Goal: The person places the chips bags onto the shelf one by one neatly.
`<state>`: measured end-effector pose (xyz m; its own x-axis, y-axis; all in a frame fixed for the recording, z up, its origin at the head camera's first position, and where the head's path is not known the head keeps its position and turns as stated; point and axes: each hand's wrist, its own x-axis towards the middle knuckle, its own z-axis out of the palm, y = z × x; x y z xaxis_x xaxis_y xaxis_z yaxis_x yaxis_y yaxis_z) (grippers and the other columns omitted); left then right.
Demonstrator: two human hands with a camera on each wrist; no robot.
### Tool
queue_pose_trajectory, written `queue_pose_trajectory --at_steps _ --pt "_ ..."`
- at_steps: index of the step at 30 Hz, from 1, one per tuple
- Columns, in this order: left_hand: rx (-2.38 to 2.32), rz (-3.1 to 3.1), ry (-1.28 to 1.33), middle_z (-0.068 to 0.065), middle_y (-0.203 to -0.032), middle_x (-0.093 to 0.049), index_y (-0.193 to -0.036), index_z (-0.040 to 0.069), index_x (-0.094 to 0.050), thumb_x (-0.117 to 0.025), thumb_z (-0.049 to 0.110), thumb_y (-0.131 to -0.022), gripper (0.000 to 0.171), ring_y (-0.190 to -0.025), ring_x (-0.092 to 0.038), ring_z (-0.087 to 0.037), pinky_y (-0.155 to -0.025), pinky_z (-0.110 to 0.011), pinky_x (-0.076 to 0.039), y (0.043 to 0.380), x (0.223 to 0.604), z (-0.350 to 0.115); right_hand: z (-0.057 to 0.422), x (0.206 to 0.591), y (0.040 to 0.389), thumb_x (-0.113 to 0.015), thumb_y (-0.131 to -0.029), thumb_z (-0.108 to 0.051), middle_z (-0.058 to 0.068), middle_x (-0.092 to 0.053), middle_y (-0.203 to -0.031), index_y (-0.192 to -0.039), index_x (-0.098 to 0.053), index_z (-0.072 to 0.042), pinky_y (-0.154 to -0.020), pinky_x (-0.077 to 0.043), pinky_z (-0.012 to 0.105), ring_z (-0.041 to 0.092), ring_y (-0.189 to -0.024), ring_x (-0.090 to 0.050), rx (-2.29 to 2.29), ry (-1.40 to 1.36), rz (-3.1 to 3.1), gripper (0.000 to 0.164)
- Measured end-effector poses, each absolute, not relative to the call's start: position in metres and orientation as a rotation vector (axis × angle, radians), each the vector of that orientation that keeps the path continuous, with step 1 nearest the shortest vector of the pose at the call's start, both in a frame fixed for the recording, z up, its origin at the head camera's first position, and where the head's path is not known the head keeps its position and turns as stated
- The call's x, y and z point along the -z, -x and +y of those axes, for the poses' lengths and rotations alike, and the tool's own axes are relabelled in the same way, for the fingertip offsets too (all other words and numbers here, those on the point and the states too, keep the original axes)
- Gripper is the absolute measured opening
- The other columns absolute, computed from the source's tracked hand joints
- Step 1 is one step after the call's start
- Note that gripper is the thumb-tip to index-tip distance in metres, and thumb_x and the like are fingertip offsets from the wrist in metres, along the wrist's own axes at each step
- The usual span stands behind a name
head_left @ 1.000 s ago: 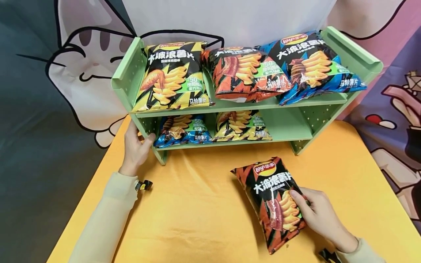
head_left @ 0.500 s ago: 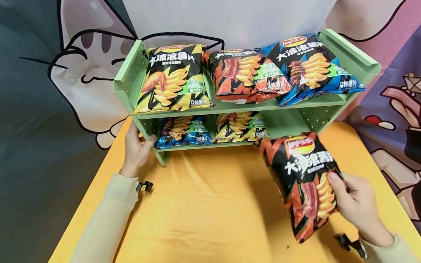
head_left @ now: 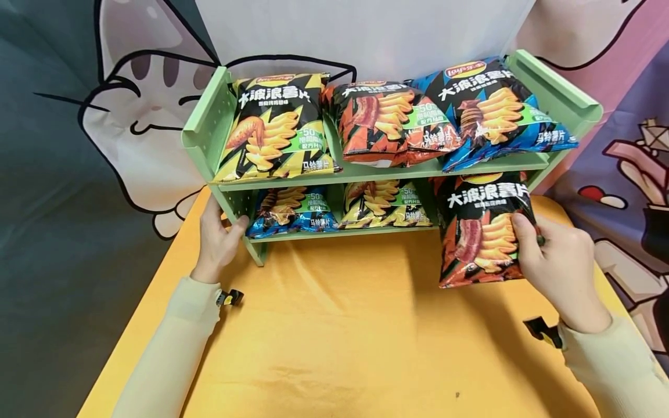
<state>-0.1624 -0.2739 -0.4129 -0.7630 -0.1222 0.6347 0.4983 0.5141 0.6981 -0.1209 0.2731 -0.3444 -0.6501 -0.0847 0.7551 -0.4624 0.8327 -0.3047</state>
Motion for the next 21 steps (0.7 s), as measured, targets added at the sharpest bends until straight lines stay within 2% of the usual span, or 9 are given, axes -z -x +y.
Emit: queue_pose_trajectory --at_steps 5,8,9,10,13,15,17,21 --pt "1.261 -2.124 0.308 -0.026 -0.134 -0.061 -0.15 0.005 -0.05 -0.06 0.018 -0.082 0.07 -0.115 -0.064 -0.042 -0.077 -0.004 -0.049 0.163 0.413 -0.276 0.266 0.342 0.138 -0.061 -0.103 -0.025 0.0 -0.027 -0.049 -0.06 -0.038 -0.016 -0.047 -0.016 0.033 0.022 -0.044 -0.032 -0.431 -0.383 -2.267 0.049" --pt "1.257 -2.127 0.319 -0.023 -0.134 -0.062 -0.15 0.008 -0.051 -0.061 0.02 -0.082 0.069 -0.115 -0.065 -0.04 -0.077 -0.004 -0.05 0.163 0.413 -0.276 0.262 0.34 0.146 -0.058 -0.105 -0.026 0.007 -0.034 -0.05 -0.064 -0.042 -0.014 -0.041 -0.022 0.044 0.034 -0.043 -0.041 -0.357 -0.357 -2.296 0.046" --pt "1.256 -2.128 0.322 -0.023 -0.134 -0.062 -0.149 0.008 -0.052 -0.062 0.021 -0.082 0.069 -0.115 -0.065 -0.039 -0.077 -0.005 -0.05 0.162 0.412 -0.276 0.26 0.339 0.149 -0.057 -0.105 -0.027 0.011 -0.039 -0.05 -0.066 -0.049 -0.011 -0.04 -0.025 0.048 0.037 -0.044 -0.044 -0.334 -0.351 -2.302 0.043" --pt "1.255 -2.13 0.323 -0.022 -0.134 -0.062 -0.15 0.009 -0.052 -0.062 0.021 -0.082 0.069 -0.115 -0.065 -0.039 -0.076 -0.005 -0.05 0.162 0.412 -0.276 0.258 0.338 0.151 -0.055 -0.106 -0.026 0.014 -0.043 -0.051 -0.07 -0.055 -0.007 -0.04 -0.028 0.052 0.039 -0.045 -0.046 -0.31 -0.35 -2.306 0.04" --pt "1.255 -2.131 0.32 -0.022 -0.133 -0.063 -0.15 0.01 -0.051 -0.062 0.021 -0.082 0.07 -0.113 -0.065 -0.038 -0.076 -0.005 -0.05 0.161 0.411 -0.276 0.25 0.335 0.158 -0.05 -0.107 -0.024 0.019 -0.049 -0.056 -0.079 -0.061 0.0 -0.042 -0.035 0.058 0.042 -0.046 -0.048 -0.247 -0.352 -2.315 0.038" --pt "1.255 -2.131 0.315 -0.022 -0.133 -0.063 -0.15 0.01 -0.051 -0.062 0.021 -0.082 0.07 -0.113 -0.065 -0.038 -0.076 -0.005 -0.05 0.161 0.411 -0.276 0.244 0.332 0.162 -0.047 -0.107 -0.023 0.022 -0.051 -0.059 -0.082 -0.061 0.004 -0.042 -0.037 0.059 0.044 -0.048 -0.048 -0.23 -0.341 -2.324 0.04" --pt "1.254 -2.128 0.314 -0.022 -0.132 -0.063 -0.149 0.01 -0.052 -0.062 0.021 -0.082 0.069 -0.113 -0.065 -0.037 -0.076 -0.005 -0.05 0.161 0.41 -0.276 0.239 0.329 0.166 -0.045 -0.107 -0.022 0.024 -0.05 -0.064 -0.078 -0.055 0.004 -0.044 -0.038 0.063 0.049 -0.052 -0.05 -0.229 -0.313 -2.347 0.041" --pt "1.255 -2.129 0.316 -0.021 -0.133 -0.063 -0.149 0.009 -0.052 -0.062 0.02 -0.082 0.069 -0.113 -0.065 -0.038 -0.076 -0.004 -0.05 0.161 0.411 -0.275 0.23 0.323 0.176 -0.041 -0.106 -0.02 0.031 -0.052 -0.068 -0.078 -0.056 0.007 -0.046 -0.038 0.068 0.057 -0.059 -0.053 -0.256 -0.243 -2.428 0.042"
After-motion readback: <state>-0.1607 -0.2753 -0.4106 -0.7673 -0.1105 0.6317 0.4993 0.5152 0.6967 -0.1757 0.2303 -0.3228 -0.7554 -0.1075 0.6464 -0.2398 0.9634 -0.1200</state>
